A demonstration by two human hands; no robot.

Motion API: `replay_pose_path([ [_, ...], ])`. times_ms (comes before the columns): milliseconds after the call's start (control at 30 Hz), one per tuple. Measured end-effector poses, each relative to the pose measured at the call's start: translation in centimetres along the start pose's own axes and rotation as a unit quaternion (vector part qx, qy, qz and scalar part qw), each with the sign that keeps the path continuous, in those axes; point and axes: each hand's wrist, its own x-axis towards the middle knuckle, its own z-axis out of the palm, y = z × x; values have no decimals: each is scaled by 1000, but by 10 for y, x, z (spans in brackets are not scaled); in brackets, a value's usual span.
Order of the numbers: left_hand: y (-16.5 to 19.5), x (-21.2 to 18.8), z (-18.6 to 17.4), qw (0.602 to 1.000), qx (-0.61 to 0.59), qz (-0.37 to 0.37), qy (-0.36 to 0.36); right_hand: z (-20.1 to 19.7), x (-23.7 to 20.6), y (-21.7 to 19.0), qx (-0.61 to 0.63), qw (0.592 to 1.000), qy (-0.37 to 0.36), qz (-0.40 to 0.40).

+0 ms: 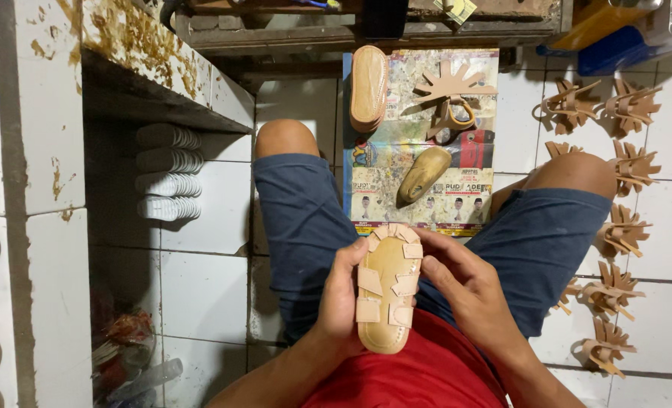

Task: The person sits on the floor and assembles a sandal by hand. They pick up a wooden sole and a pre-cut leather upper, then fold and tuck the leather straps around the sole to form the sandal. The person handles the components one at a time and adjusts the fit of the straps.

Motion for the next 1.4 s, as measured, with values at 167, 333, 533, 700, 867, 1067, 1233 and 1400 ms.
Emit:
replay_pose_path([
  [167, 1, 8, -6, 999, 23, 36, -22, 2, -1, 7, 4, 1000, -9, -4],
  [333, 5, 7, -1, 988, 128, 84, 3, 2, -5, 19, 20, 1000, -5, -2],
  [533, 20, 3, 19, 972, 142, 178, -53, 7, -5, 27, 82, 993, -39, 78],
  [700, 31, 10, 29, 935, 244, 257, -17, 19, -8, 25, 149, 979, -141, 21],
  [867, 32, 17, 24, 905, 336, 259, -34, 23, -3, 30, 143, 985, -80, 44],
  [1067, 36, 19, 9, 870, 428, 230, -89, 19, 2, 47, 190, 977, -18, 93],
  [1233, 45, 22, 5, 892, 385, 200, -127, 15, 4, 49, 184, 981, -13, 57],
  [1400, 47, 32, 4, 896, 361, 248, -75, 16, 6, 41, 2, 1000, -8, -15],
])
